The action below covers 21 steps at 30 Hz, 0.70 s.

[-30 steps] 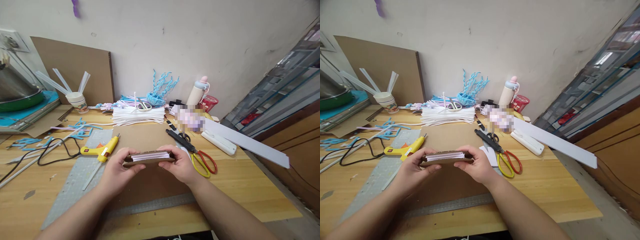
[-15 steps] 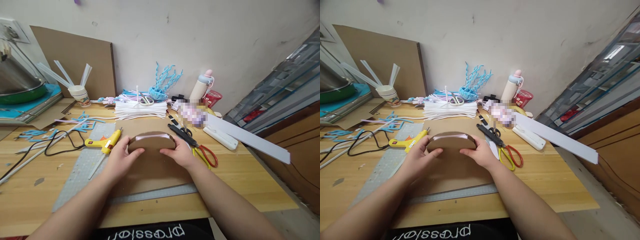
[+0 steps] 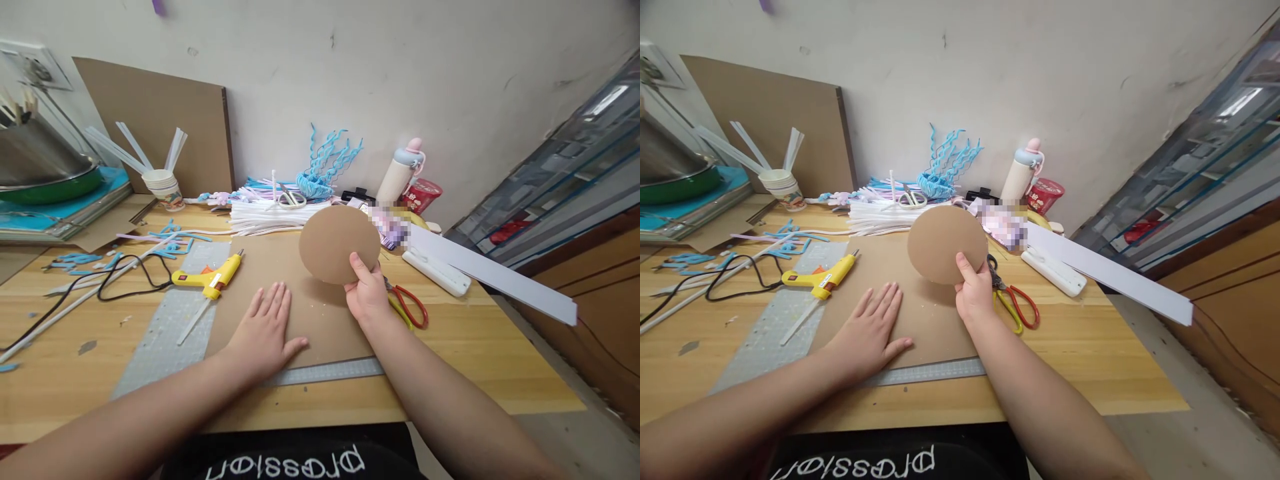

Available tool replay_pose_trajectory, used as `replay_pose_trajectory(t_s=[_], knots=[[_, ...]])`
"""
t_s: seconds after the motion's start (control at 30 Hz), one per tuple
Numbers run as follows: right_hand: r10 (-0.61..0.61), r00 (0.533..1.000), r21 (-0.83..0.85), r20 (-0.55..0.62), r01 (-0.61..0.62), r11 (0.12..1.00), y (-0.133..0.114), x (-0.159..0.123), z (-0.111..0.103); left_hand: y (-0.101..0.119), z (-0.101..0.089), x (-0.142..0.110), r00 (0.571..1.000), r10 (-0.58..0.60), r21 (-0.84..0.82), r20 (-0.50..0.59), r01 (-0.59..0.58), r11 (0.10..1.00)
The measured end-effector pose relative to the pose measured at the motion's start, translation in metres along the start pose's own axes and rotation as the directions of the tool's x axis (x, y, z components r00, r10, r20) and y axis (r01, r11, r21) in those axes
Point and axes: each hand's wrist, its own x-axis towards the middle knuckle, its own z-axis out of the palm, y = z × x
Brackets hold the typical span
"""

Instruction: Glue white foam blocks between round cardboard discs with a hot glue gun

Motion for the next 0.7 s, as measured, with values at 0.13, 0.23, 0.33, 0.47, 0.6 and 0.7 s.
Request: replay_pose_trajectory(t_s=[0.13, 0.23, 0.33, 0.47, 0.6, 0.7], knots=[[-0.042, 0.999, 0.035, 0.01, 0.041, 0.999, 0.003, 0.003, 0.001, 0.026, -0.001, 0.033, 0.99, 0.122, -0.032, 0.064, -0.12, 0.992], [-0.074, 0.997, 0.064, 0.023, 0.072, 0.995, -0.002, 0.011, -0.003, 0.043, 0.003, 0.047, 0.977, 0.203, -0.049, 0.068, -0.199, 0.979], [-0.092, 0.995, 0.079, 0.032, 0.089, 0.993, -0.006, 0.022, -0.009, 0.056, 0.003, 0.049, 0.934, 0.346, -0.08, 0.089, -0.34, 0.937], [-0.129, 0.991, 0.061, 0.018, 0.128, 0.99, -0.007, 0.034, -0.017, 0.058, -0.008, 0.043, 0.861, 0.505, -0.126, 0.067, -0.495, 0.86], [-0.175, 0.985, 0.01, 0.002, 0.175, 0.985, -0.005, 0.034, -0.018, 0.018, -0.03, 0.032, 0.988, 0.059, -0.051, -0.14, -0.066, 0.996], [-0.189, 0.982, -0.038, 0.002, 0.189, 0.981, -0.004, 0.028, -0.015, -0.038, -0.05, 0.015, 0.927, -0.267, -0.044, -0.264, 0.265, 0.963]])
